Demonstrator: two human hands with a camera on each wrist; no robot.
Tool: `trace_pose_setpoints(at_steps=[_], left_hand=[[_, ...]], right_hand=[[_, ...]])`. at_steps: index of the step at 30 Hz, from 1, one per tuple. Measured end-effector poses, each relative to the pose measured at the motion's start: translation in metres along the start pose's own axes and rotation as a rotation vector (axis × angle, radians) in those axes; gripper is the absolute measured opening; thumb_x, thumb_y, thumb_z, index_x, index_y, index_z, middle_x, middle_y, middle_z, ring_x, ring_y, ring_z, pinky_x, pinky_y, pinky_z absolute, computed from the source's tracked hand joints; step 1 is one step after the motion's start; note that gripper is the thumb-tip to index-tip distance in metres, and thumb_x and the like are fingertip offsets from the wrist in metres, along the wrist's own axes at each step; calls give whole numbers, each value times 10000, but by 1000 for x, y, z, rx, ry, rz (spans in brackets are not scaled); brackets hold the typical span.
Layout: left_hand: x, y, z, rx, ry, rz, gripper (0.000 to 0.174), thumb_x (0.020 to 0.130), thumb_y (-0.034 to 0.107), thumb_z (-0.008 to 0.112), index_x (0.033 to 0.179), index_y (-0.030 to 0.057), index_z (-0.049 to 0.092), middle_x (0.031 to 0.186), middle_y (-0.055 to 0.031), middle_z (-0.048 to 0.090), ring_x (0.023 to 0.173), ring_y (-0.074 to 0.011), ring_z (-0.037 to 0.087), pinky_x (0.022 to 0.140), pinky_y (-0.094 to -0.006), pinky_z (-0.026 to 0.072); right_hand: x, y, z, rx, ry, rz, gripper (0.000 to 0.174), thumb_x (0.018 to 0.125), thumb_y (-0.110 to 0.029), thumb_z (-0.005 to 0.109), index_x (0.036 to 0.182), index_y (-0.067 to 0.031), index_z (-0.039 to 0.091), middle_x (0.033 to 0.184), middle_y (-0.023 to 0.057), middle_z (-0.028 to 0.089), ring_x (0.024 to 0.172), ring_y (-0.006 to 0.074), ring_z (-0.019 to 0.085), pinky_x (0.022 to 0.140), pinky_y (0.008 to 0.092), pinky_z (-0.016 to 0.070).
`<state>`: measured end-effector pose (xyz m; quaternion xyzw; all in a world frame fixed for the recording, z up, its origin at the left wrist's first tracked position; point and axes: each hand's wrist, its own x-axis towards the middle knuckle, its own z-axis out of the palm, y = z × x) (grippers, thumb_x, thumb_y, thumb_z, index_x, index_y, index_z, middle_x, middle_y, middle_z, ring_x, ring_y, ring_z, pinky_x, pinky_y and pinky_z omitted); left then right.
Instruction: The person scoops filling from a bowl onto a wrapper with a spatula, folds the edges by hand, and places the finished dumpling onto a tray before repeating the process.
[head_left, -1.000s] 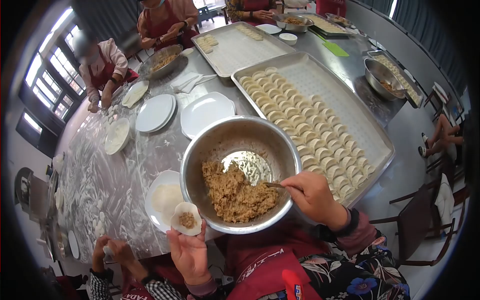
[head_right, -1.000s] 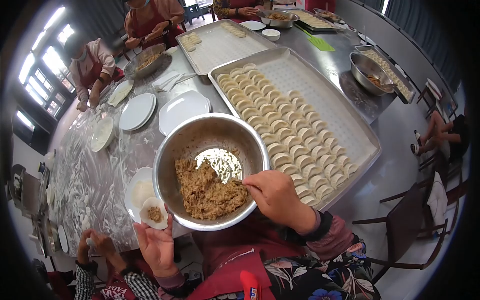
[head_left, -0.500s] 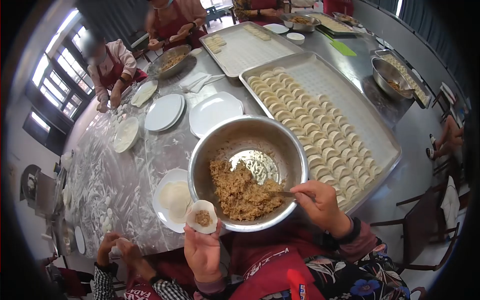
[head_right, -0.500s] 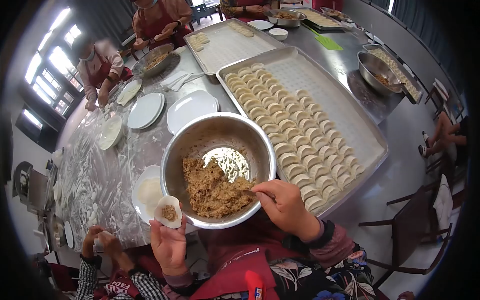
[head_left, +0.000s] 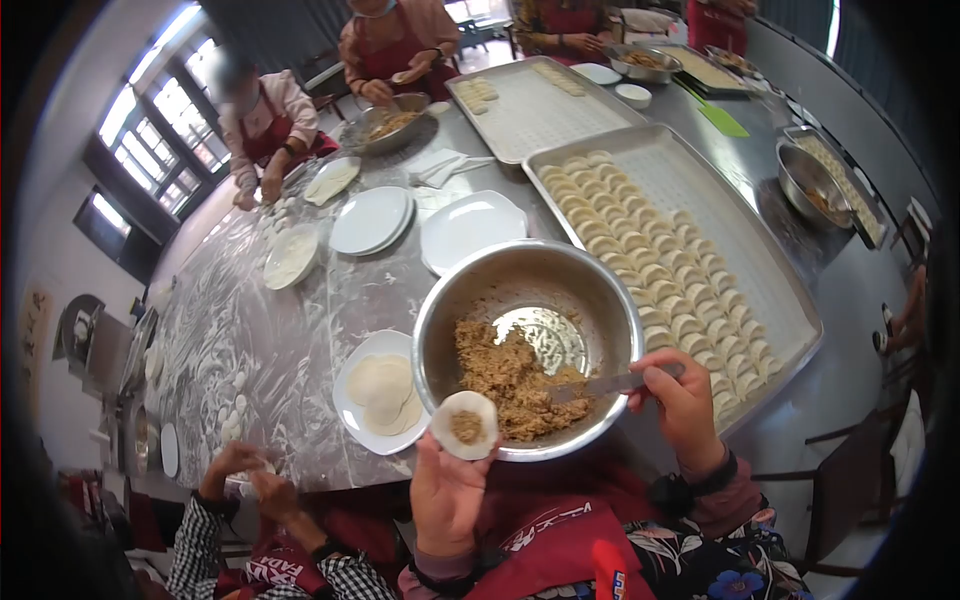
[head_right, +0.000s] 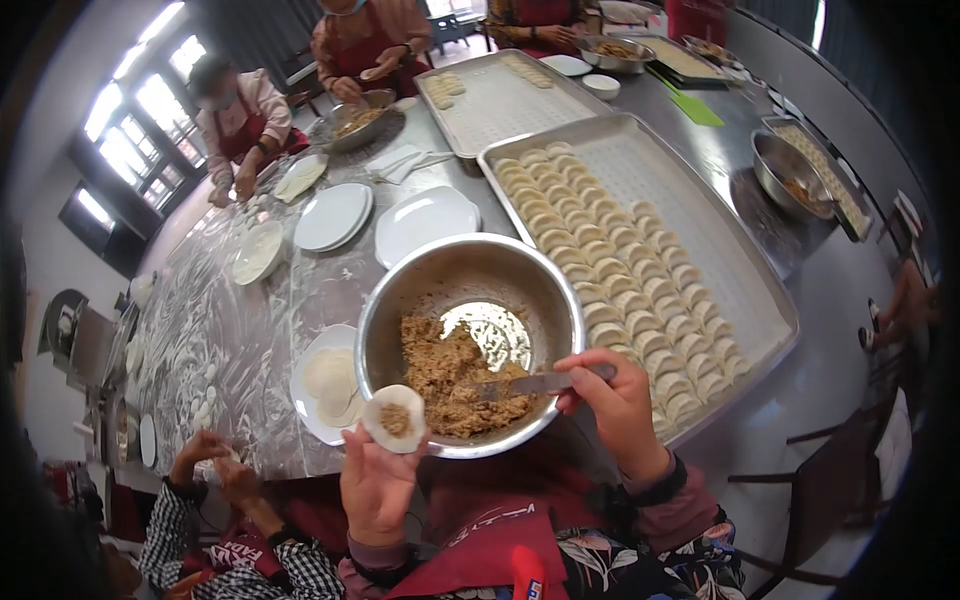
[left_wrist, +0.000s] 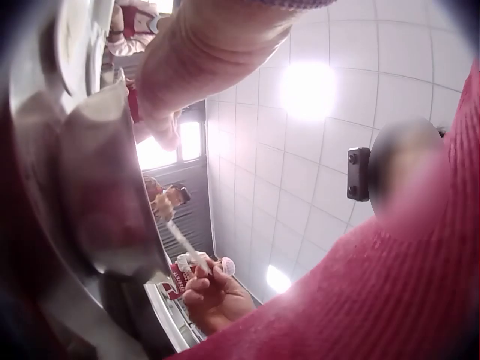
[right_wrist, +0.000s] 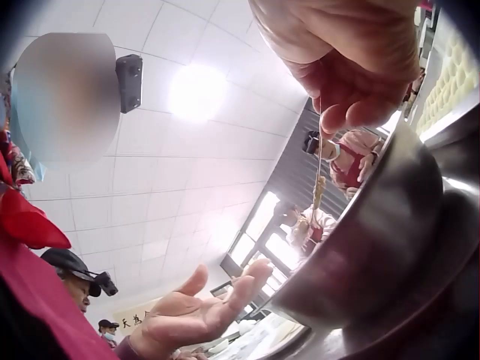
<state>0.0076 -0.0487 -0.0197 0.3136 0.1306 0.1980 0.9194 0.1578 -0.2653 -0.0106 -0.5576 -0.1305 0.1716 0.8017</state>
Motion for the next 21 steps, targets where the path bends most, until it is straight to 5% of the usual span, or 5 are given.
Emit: trace_pose_setpoints(at_steps=[3, 5, 9, 14, 21], left_hand=[[3, -4, 10, 10, -25, -88, 655, 920, 498, 422, 1361, 33, 289, 1355, -145, 409, 1257, -304, 401, 1038, -499, 337], [4, -5, 16, -25, -52, -109, 688, 911, 534, 406, 1362, 29, 288, 1361, -143, 402, 1256, -299, 402, 1041, -494, 336], [5, -4, 16, -56, -62, -108, 727, 899, 575, 384, 1364, 25, 287, 1369, -147, 391, 1263, -298, 396, 1031, -472, 351], [6, -3, 15, -86, -46, -111, 777, 884, 613, 370, 1368, 12, 281, 1374, -176, 384, 1265, -316, 397, 1004, -429, 377], [11, 0, 4, -123, -23, -81, 789, 883, 612, 373, 1364, -5, 275, 1368, -187, 385, 1255, -325, 405, 1016, -447, 375]], right_hand=[[-8, -10, 19, -45, -54, -123, 139, 861, -38, 565, 963, 31, 629, 808, 125, 653, 710, 177, 635, 646, 257, 509], [-9, -14, 26, -563, -313, -658, 152, 809, -17, 607, 949, 14, 655, 821, 148, 649, 727, 245, 637, 637, 285, 504], [-13, -12, 45, -767, -459, -999, 235, 711, -13, 635, 939, -44, 680, 907, 129, 638, 734, 246, 624, 634, 336, 507], [-22, 7, 48, -1043, -563, -1187, 285, 713, -124, 633, 992, -71, 652, 960, 96, 614, 819, 206, 600, 716, 345, 502], [-17, -7, 52, -934, -554, -1076, 242, 735, -74, 623, 972, -41, 655, 936, 117, 630, 801, 228, 610, 702, 350, 502]])
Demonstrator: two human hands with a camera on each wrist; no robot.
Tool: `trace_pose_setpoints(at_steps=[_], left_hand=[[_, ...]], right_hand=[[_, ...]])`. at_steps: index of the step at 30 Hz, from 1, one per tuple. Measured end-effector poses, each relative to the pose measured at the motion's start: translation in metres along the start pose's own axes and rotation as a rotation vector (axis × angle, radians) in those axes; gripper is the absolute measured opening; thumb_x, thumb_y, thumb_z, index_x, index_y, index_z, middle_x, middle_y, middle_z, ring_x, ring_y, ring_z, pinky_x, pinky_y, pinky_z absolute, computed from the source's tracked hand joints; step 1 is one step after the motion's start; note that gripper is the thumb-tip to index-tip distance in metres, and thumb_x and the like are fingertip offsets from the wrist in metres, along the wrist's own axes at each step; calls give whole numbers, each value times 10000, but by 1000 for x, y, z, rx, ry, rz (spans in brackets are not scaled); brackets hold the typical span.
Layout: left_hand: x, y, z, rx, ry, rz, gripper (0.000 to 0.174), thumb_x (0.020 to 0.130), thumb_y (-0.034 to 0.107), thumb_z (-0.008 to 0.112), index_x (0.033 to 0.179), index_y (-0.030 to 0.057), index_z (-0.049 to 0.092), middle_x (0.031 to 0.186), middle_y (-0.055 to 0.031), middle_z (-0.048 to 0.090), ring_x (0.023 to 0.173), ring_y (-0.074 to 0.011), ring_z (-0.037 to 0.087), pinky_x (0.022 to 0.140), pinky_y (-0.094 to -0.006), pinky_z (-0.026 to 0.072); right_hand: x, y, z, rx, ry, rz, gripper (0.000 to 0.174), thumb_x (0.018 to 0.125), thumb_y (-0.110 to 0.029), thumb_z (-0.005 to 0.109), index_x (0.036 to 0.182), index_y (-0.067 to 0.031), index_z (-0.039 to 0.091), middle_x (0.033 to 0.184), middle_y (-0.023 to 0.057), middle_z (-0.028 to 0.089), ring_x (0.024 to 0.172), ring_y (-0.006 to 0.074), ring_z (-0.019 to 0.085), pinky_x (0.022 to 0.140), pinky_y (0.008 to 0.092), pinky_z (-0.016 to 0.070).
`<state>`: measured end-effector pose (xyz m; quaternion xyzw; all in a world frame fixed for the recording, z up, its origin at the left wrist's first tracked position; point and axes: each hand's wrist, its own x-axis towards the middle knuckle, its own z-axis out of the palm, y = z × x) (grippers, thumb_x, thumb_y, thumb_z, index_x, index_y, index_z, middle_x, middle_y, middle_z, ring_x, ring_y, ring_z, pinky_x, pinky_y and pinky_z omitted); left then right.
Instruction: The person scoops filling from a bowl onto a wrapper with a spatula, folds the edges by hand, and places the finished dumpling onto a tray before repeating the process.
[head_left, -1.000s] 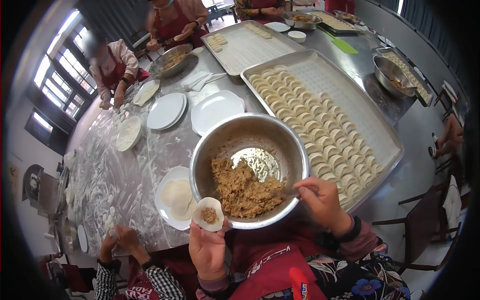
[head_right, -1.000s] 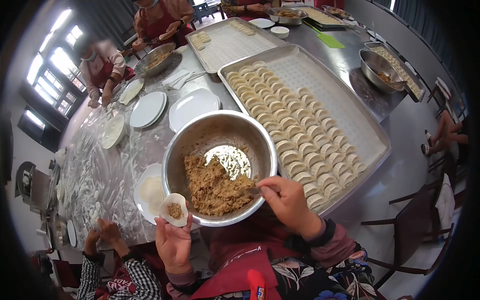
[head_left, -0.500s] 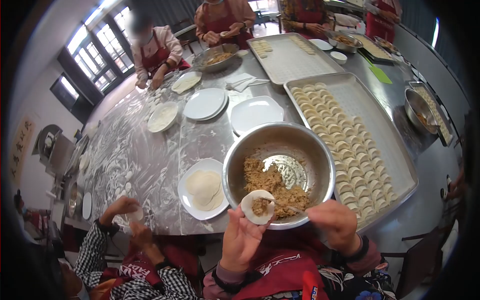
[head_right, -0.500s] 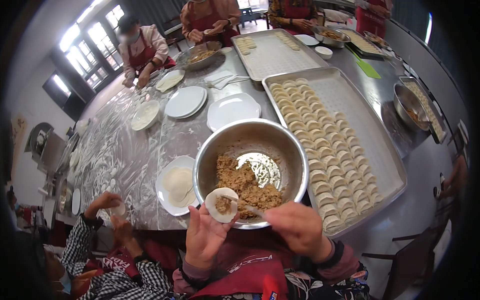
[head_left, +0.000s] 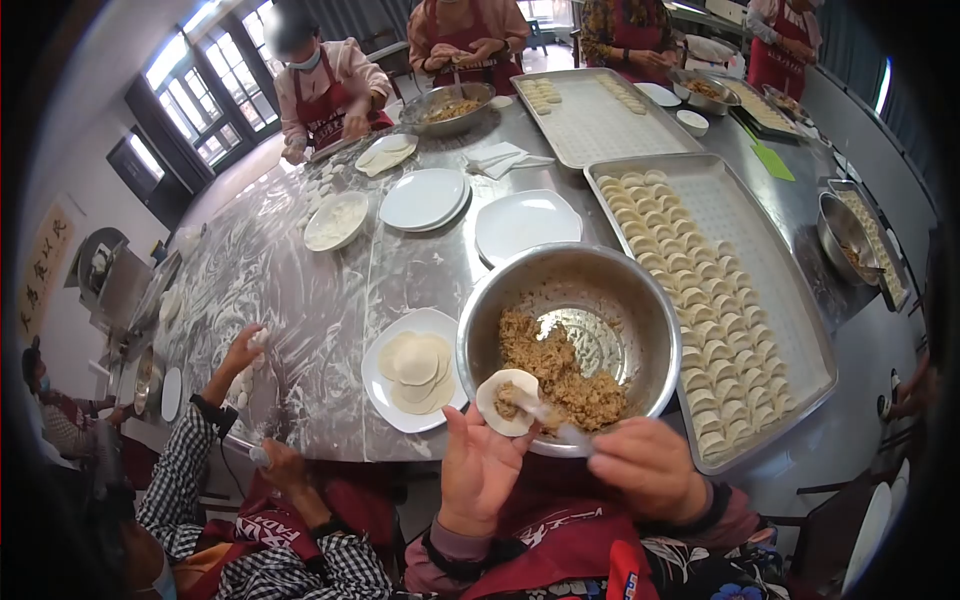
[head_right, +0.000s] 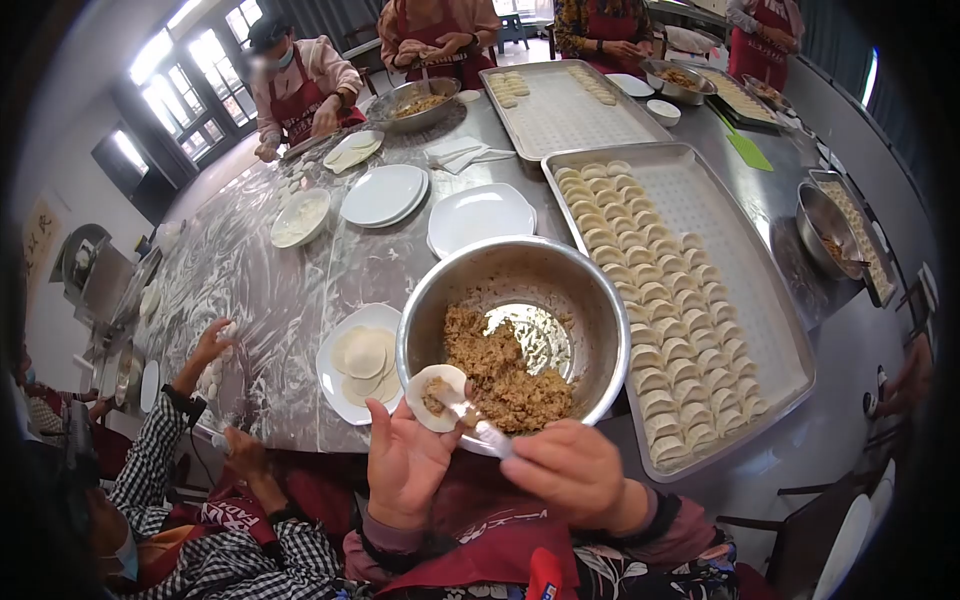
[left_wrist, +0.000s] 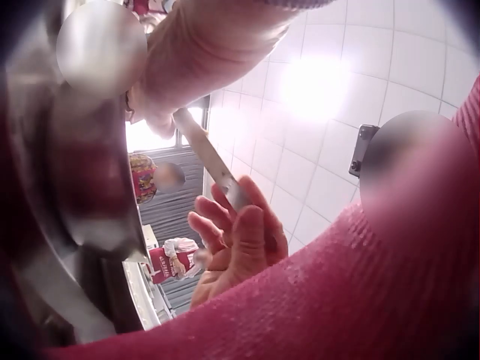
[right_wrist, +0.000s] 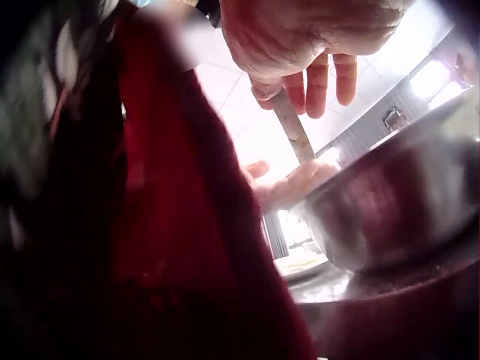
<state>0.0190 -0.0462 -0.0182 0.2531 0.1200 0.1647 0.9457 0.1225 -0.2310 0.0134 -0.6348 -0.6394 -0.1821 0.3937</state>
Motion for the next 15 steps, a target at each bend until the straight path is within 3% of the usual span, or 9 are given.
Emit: trace_pose_setpoints(at_steps=[2, 4, 6, 7, 10, 12, 15], left_hand=[[-1, 6, 0, 11, 29, 24, 783, 885, 603, 380, 1364, -6, 271, 1359, -188, 389, 1251, -318, 408, 1021, -457, 377], [-1, 8, 2, 4, 26, 15, 770, 890, 590, 384, 1365, -4, 268, 1355, -177, 395, 1251, -305, 409, 1019, -457, 382], [-3, 6, 3, 19, -20, -19, 759, 895, 582, 380, 1366, -3, 270, 1362, -167, 392, 1261, -293, 399, 1023, -455, 376], [-5, 3, 4, 13, -14, -26, 759, 895, 582, 380, 1366, -3, 270, 1362, -167, 392, 1261, -293, 399, 1023, -455, 376], [-6, 1, 8, 54, -50, -49, 753, 897, 575, 386, 1365, -4, 273, 1369, -169, 384, 1266, -295, 391, 1031, -454, 366], [-9, -2, 8, 15, -80, -69, 698, 925, 506, 392, 1374, -13, 266, 1389, -155, 365, 1290, -282, 362, 1079, -456, 293], [-6, -2, 5, 1, -79, -75, 690, 930, 494, 393, 1380, -12, 261, 1391, -155, 363, 1290, -279, 361, 1083, -443, 287]], right_hand=[[0, 6, -9, 229, 194, 226, 238, 744, -28, 621, 980, -13, 651, 909, 142, 642, 787, 264, 621, 695, 343, 503], [1, 10, -14, 344, 220, 326, 204, 795, -8, 602, 993, 17, 642, 894, 156, 648, 788, 256, 632, 703, 328, 502], [-3, 14, -14, 758, 231, 654, 170, 857, -24, 567, 999, 41, 631, 890, 158, 649, 795, 217, 635, 718, 307, 501], [-4, 16, -11, 836, 254, 708, 169, 897, -45, 539, 1004, 55, 623, 869, 133, 652, 797, 167, 626, 730, 283, 499], [-8, 25, -4, 1009, 312, 880, 172, 903, -53, 536, 1009, 51, 623, 842, 107, 655, 778, 150, 625, 728, 263, 502], [-7, 29, -5, 1008, 320, 911, 169, 904, -55, 537, 1003, 49, 625, 827, 87, 658, 763, 131, 623, 722, 252, 503], [-7, 29, -15, 931, 374, 979, 164, 889, -49, 552, 998, 51, 621, 820, 96, 660, 746, 121, 621, 697, 244, 505]])
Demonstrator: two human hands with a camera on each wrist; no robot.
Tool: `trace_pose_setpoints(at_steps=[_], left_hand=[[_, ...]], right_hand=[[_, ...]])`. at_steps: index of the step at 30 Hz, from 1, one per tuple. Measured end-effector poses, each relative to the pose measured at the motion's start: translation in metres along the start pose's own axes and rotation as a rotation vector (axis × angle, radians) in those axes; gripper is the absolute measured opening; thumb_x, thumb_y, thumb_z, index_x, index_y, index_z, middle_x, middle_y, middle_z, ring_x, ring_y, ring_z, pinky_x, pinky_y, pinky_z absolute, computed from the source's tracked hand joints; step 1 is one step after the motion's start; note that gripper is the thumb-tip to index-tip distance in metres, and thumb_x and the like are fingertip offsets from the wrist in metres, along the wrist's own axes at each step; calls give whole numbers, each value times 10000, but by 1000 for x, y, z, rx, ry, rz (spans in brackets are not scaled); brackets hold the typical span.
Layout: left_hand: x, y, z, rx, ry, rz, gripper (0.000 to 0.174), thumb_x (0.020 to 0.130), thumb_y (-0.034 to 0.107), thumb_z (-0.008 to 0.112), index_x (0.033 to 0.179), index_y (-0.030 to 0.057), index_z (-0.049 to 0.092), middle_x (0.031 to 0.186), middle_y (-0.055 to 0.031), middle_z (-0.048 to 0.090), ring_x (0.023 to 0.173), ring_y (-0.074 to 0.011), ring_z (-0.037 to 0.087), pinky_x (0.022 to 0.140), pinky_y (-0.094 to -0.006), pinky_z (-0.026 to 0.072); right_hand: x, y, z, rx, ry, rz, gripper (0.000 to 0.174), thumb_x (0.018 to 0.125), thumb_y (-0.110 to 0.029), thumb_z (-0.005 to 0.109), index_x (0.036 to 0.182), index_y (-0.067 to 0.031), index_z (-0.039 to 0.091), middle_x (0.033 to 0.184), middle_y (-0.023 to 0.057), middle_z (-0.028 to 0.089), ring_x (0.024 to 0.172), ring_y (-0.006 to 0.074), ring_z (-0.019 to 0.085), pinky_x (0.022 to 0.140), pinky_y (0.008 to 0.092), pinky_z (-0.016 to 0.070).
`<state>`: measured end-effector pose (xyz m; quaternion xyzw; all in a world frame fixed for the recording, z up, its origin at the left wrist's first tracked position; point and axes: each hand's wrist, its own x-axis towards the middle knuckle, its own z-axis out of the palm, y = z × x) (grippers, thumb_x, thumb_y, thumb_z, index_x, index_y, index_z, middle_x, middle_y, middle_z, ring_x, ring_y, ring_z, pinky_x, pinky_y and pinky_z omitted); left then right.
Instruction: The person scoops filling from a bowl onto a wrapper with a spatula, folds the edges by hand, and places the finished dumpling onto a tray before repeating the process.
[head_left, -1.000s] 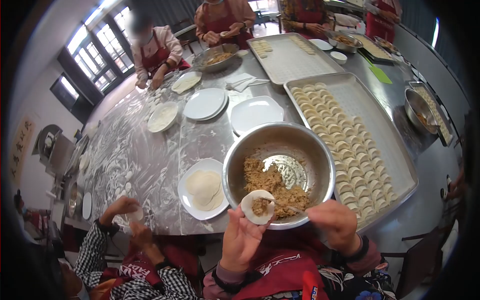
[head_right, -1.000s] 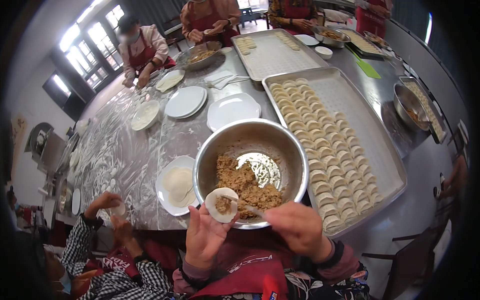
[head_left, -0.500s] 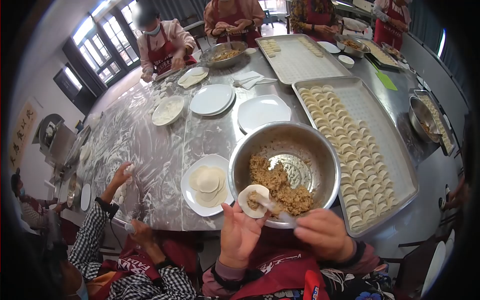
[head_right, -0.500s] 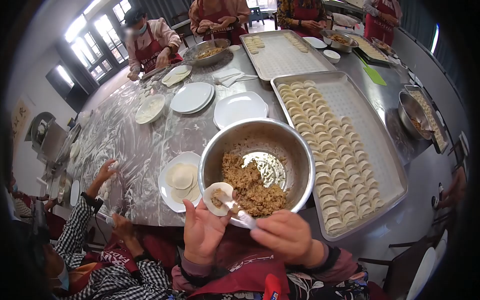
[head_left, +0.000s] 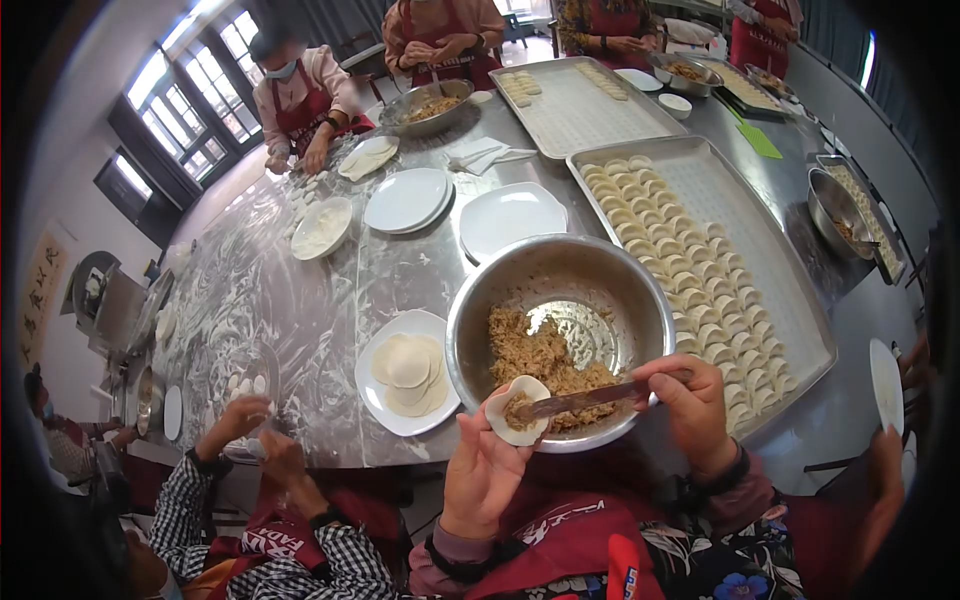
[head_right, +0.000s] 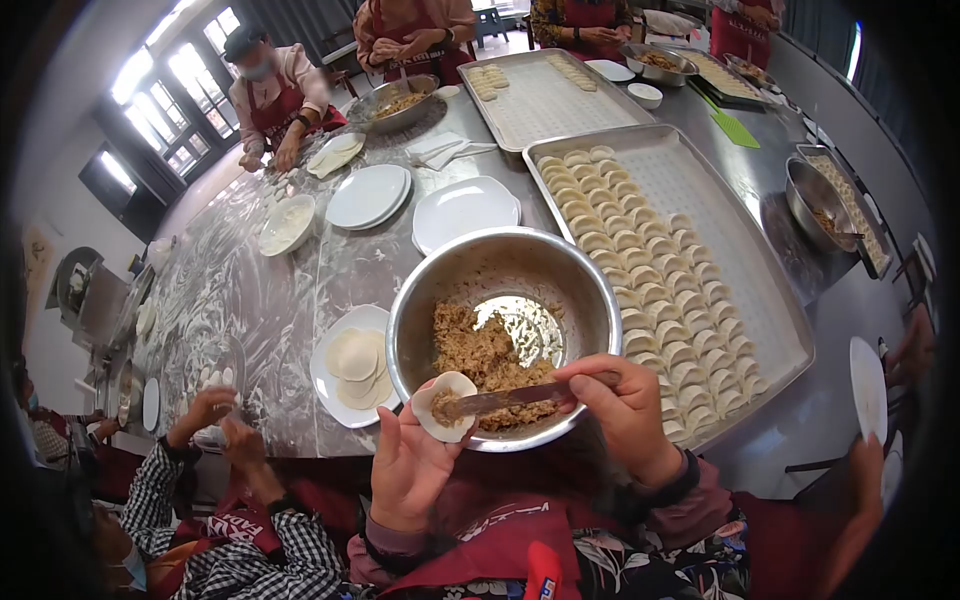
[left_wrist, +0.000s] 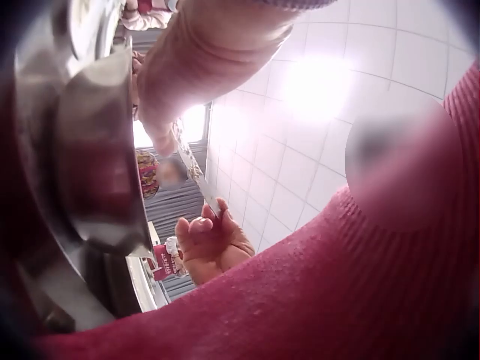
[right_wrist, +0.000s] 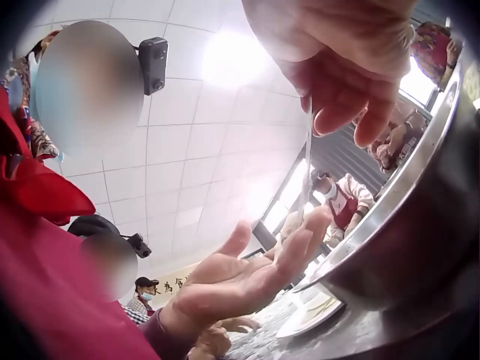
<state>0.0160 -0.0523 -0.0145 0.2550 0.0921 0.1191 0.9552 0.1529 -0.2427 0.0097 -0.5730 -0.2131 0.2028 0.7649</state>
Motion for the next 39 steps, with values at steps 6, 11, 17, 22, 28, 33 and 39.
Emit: trace_pose_setpoints(at_steps=[6, 11, 17, 22, 28, 33, 39], left_hand=[[2, -2, -1, -6, -17, -20, 683, 935, 491, 388, 1386, -5, 257, 1396, -151, 359, 1290, -268, 364, 1072, -427, 302], [0, -5, 2, -5, -3, -34, 674, 939, 483, 384, 1383, -8, 260, 1399, -150, 357, 1288, -268, 366, 1071, -429, 305], [3, -6, 1, 76, 60, -14, 726, 913, 545, 382, 1372, -9, 280, 1384, -164, 377, 1271, -293, 385, 1047, -454, 339], [-1, -9, 2, -27, 7, -40, 667, 935, 482, 389, 1371, -10, 277, 1395, -153, 364, 1288, -276, 366, 1073, -436, 304], [1, -6, 2, 0, -6, -1, 667, 934, 490, 385, 1371, -3, 279, 1403, -155, 350, 1291, -284, 360, 1070, -439, 305], [0, -8, 5, 15, 23, 6, 667, 932, 491, 390, 1368, -2, 282, 1396, -151, 358, 1284, -285, 368, 1070, -445, 306], [-1, -4, -2, 62, 90, 81, 676, 915, 530, 404, 1348, 15, 333, 1368, -139, 402, 1265, -281, 390, 1049, -491, 318]], right_hand=[[-2, -1, 0, 27, -135, -56, 154, 878, -9, 539, 987, 51, 630, 830, 90, 654, 744, 124, 613, 677, 232, 489], [-4, -6, 3, -262, -214, -171, 149, 868, 10, 536, 970, 52, 635, 830, 97, 643, 754, 122, 595, 668, 229, 471], [-5, -13, 2, -138, -118, -243, 144, 867, 13, 531, 971, 55, 622, 820, 101, 642, 723, 127, 600, 669, 234, 481], [4, 3, 8, 13, -20, -47, 149, 876, -3, 526, 980, 51, 618, 806, 80, 644, 696, 110, 601, 658, 225, 488], [4, -1, 10, 8, 22, -50, 148, 882, -16, 527, 984, 40, 619, 816, 76, 651, 700, 100, 610, 644, 215, 495], [-1, -1, 19, -116, -120, -159, 146, 861, 18, 546, 972, 33, 640, 844, 89, 661, 734, 105, 624, 655, 220, 493], [-6, -17, 16, -188, -45, -297, 138, 843, 36, 557, 950, 35, 644, 817, 99, 655, 733, 114, 617, 662, 235, 487]])
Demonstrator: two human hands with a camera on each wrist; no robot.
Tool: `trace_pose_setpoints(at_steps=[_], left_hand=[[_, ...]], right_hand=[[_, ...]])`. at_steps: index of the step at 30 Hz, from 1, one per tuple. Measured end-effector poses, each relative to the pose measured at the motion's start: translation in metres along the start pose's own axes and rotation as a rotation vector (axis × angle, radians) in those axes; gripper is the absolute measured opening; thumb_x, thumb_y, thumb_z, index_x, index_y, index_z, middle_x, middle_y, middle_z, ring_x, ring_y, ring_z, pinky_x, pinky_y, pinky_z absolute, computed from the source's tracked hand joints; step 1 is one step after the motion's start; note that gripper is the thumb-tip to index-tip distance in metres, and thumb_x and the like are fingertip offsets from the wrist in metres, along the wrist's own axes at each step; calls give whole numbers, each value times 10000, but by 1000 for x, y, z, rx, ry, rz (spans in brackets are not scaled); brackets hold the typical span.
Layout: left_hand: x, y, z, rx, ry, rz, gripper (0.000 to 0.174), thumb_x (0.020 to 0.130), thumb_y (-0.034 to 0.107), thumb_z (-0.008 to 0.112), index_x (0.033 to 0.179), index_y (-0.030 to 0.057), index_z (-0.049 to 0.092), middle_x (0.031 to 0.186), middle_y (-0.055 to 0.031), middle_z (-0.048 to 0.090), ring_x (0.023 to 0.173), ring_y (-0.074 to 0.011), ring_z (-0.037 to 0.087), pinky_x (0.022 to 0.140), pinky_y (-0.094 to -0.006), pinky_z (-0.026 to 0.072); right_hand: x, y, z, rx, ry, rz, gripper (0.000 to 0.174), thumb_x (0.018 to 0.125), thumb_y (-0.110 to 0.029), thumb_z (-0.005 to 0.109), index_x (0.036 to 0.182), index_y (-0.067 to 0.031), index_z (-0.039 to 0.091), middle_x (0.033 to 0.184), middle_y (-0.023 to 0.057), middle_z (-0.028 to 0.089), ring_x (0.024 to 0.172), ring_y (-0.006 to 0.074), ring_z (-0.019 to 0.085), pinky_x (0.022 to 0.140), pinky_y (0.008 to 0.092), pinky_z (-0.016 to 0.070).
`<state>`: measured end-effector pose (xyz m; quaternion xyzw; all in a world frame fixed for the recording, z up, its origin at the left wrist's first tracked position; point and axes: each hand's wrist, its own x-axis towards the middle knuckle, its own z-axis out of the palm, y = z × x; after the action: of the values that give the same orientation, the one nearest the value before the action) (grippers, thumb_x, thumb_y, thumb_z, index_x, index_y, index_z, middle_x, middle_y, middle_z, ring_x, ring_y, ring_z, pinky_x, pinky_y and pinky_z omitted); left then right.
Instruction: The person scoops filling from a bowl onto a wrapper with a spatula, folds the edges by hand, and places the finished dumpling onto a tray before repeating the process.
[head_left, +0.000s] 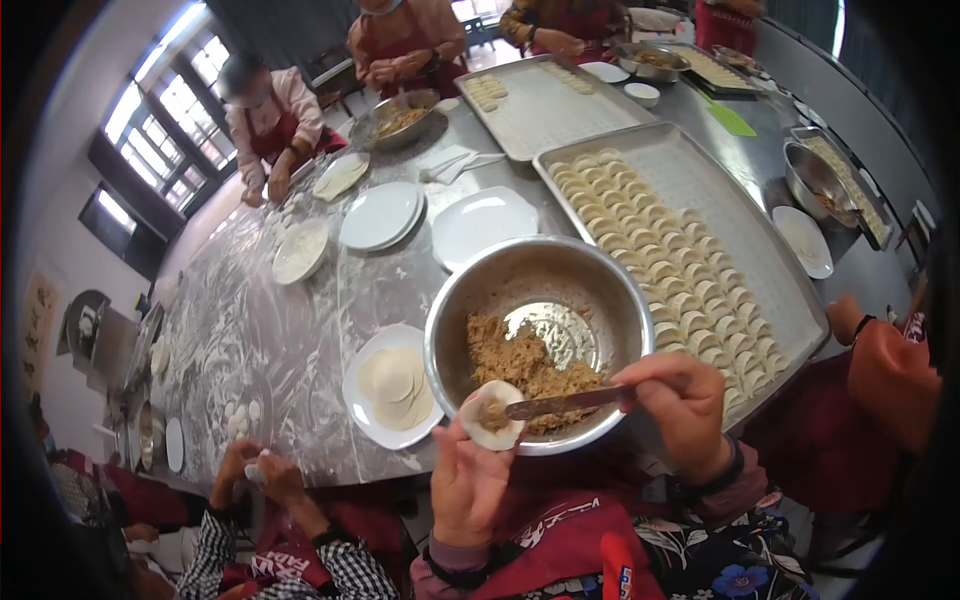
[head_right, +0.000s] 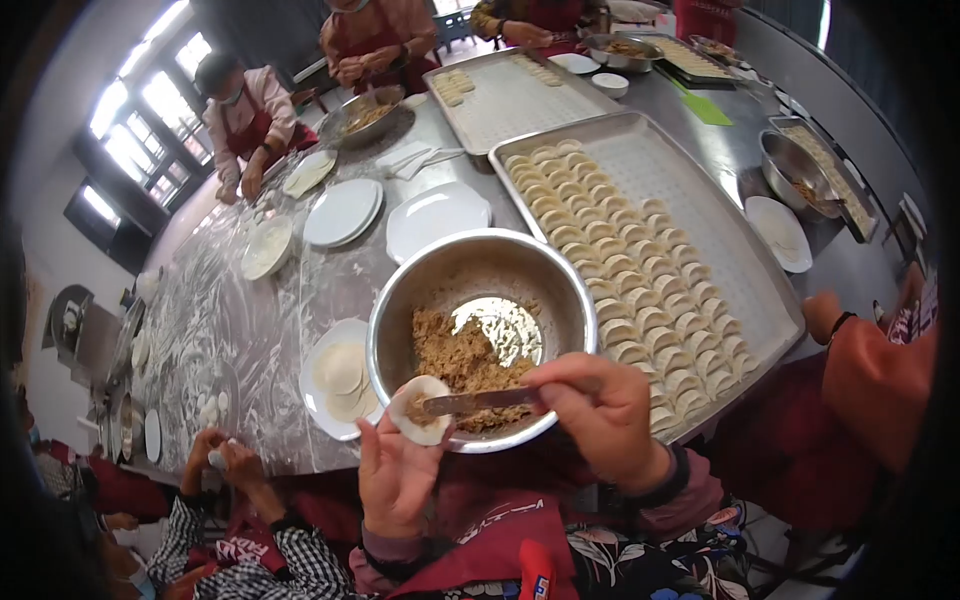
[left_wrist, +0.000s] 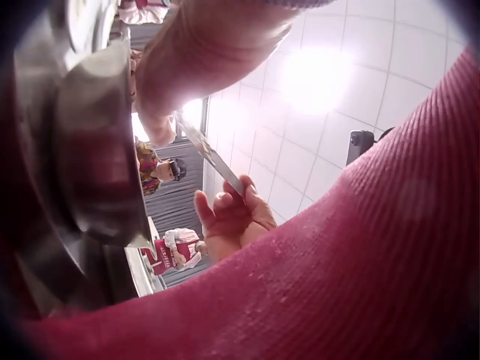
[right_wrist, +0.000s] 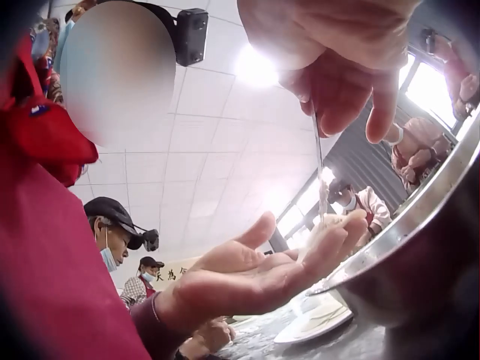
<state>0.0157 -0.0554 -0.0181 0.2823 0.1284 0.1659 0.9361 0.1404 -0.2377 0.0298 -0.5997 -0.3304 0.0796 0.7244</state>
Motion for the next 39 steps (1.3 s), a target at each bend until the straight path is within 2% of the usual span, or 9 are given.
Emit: trace_pose_setpoints(at_steps=[2, 8, 11, 14, 19, 24, 29, 33, 39], left_hand=[[-1, 11, -12, 6, -51, 17, 664, 908, 530, 423, 1339, 30, 359, 1343, -144, 436, 1261, -291, 399, 1049, -504, 319], [-7, 41, -29, -128, 39, 142, 659, 895, 512, 472, 1321, 17, 379, 1322, -147, 463, 1226, -337, 440, 979, -476, 421], [-11, 31, -30, -100, 77, 93, 663, 899, 513, 461, 1316, 4, 377, 1311, -175, 464, 1204, -358, 459, 977, -477, 423], [-7, 21, -10, -37, 47, 10, 714, 898, 558, 414, 1312, -21, 353, 1306, -213, 453, 1207, -391, 446, 1003, -503, 383], [1, 9, 19, 20, -46, -63, 770, 886, 595, 390, 1354, -10, 306, 1350, -195, 410, 1249, -337, 406, 1046, -501, 320], [-1, -6, 29, -4, -144, -154, 787, 887, 602, 386, 1368, -12, 286, 1381, -168, 379, 1274, -304, 377, 1069, -447, 289], [-9, -13, 31, -28, -174, -174, 788, 888, 607, 380, 1372, -5, 277, 1389, -154, 369, 1283, -278, 363, 1067, -417, 285], [-9, -12, 25, -3, -155, -172, 766, 895, 591, 384, 1375, 4, 274, 1391, -139, 369, 1287, -259, 358, 1070, -413, 280], [-5, -21, 19, -23, -91, -208, 667, 925, 494, 416, 1371, 15, 290, 1372, -127, 397, 1268, -246, 391, 1054, -415, 319]], right_hand=[[4, -11, -12, 152, 110, 83, 134, 837, 38, 559, 941, 37, 643, 818, 95, 655, 725, 119, 612, 669, 227, 479], [-6, -4, -42, -329, 76, -48, 97, 807, -14, 619, 892, -32, 662, 748, 80, 624, 680, 189, 602, 610, 293, 452], [-11, 20, -38, -827, -299, -270, 126, 723, -68, 662, 844, -104, 665, 771, 16, 616, 761, 225, 573, 724, 357, 427], [-10, 30, -35, -888, -330, -314, 160, 693, -59, 656, 843, -115, 664, 774, 2, 611, 796, 204, 566, 756, 336, 417], [-15, 9, -41, -1215, -66, -183, 333, 636, -113, 715, 959, -90, 638, 1115, 121, 539, 1102, 334, 474, 930, 496, 332], [-25, 8, -1, -1077, -13, -363, 406, 698, -196, 702, 1086, -140, 595, 1277, 101, 504, 1251, 303, 393, 1035, 523, 249], [-23, 39, 27, -1016, -93, -734, 173, 764, -167, 635, 932, -197, 605, 1262, 46, 534, 1268, 272, 388, 1071, 528, 217], [-20, 44, 31, -929, -96, -781, 88, 760, -168, 640, 826, -182, 583, 1258, 35, 538, 1260, 272, 398, 1075, 532, 209], [-5, 24, 28, -791, -181, -544, 97, 722, -124, 665, 732, -142, 570, 1244, 80, 540, 1248, 291, 411, 1044, 522, 243]])
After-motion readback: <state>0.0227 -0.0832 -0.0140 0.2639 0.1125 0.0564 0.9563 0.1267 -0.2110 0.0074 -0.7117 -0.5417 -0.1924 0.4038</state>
